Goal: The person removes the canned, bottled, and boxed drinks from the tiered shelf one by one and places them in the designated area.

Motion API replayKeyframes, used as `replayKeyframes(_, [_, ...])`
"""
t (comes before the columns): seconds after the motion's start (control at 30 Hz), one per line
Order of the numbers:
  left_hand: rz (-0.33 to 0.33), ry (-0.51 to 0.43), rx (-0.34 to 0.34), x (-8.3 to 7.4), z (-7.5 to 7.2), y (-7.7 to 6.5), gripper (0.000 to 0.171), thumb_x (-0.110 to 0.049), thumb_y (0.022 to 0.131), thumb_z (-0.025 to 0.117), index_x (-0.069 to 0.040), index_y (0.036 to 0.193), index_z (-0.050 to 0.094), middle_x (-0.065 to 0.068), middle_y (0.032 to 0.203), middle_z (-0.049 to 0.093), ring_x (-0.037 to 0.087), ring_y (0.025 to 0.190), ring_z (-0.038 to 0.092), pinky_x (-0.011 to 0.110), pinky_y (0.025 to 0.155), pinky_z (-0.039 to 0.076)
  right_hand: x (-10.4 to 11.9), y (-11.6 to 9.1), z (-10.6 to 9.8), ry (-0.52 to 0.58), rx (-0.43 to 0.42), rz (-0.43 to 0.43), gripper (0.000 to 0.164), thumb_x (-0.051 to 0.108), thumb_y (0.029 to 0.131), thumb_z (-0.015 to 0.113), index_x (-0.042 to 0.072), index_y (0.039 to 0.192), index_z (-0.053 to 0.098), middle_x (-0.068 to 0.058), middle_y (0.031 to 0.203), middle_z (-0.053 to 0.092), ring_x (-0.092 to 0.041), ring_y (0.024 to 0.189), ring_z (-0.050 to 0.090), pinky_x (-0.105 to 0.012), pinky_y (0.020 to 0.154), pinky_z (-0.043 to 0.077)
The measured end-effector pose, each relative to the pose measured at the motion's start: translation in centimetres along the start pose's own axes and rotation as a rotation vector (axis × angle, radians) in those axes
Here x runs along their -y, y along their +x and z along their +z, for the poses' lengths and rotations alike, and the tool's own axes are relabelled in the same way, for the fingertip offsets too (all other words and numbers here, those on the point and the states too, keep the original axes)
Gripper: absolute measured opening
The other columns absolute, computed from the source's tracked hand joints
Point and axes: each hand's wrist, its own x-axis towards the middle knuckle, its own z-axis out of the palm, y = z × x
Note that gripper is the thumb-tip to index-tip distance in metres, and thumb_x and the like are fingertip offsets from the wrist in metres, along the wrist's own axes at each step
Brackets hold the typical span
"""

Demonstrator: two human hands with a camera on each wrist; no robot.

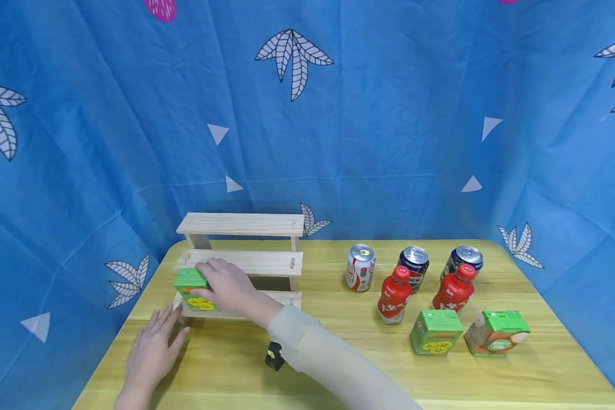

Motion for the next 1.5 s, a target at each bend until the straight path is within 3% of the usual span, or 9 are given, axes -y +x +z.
replayKeyframes(0.37, [-0.023,-0.012,0.034,0.1,-0.1,-0.1,0.063,-0.043,0.098,0.053,-0.007,0.148,0.040,0.024,0.154,0.035,0.051,0.140,0.029,0.074,0.110,0.021,-0.9,-1.5,-0.7,0.011,-0.021,-0.023,0.055,0.054,0.096,0.051,0.018,0.136,0.052,0.007,0.116,0.062,-0.003,0.095,0.056,-0.014,0.081,0.051])
replayKeyframes(0.63, [-0.016,-0.011,0.007,0.0,0.1,-0.1,0.063,-0.043,0.098,0.055,-0.007,0.147,0.042,0.025,0.152,0.037,0.051,0.139,0.031,0.074,0.110,0.022,-1.4,-2.6,-1.1,0.005,-0.050,-0.035,0.054,0.053,0.095,0.053,0.016,0.134,0.054,0.006,0.111,0.063,-0.004,0.090,0.056,-0.014,0.074,0.048])
replayKeyframes(1.5, [-0.015,-0.026,0.008,-0.2,0.0,0.0,0.063,-0.046,0.098,0.053,-0.008,0.148,0.041,0.025,0.152,0.037,0.051,0.139,0.030,0.074,0.109,0.022,-2.8,-6.7,-3.1,0.046,-0.150,-0.035,0.051,0.048,0.095,0.056,0.012,0.131,0.055,0.004,0.110,0.063,-0.005,0.088,0.055,-0.012,0.070,0.045])
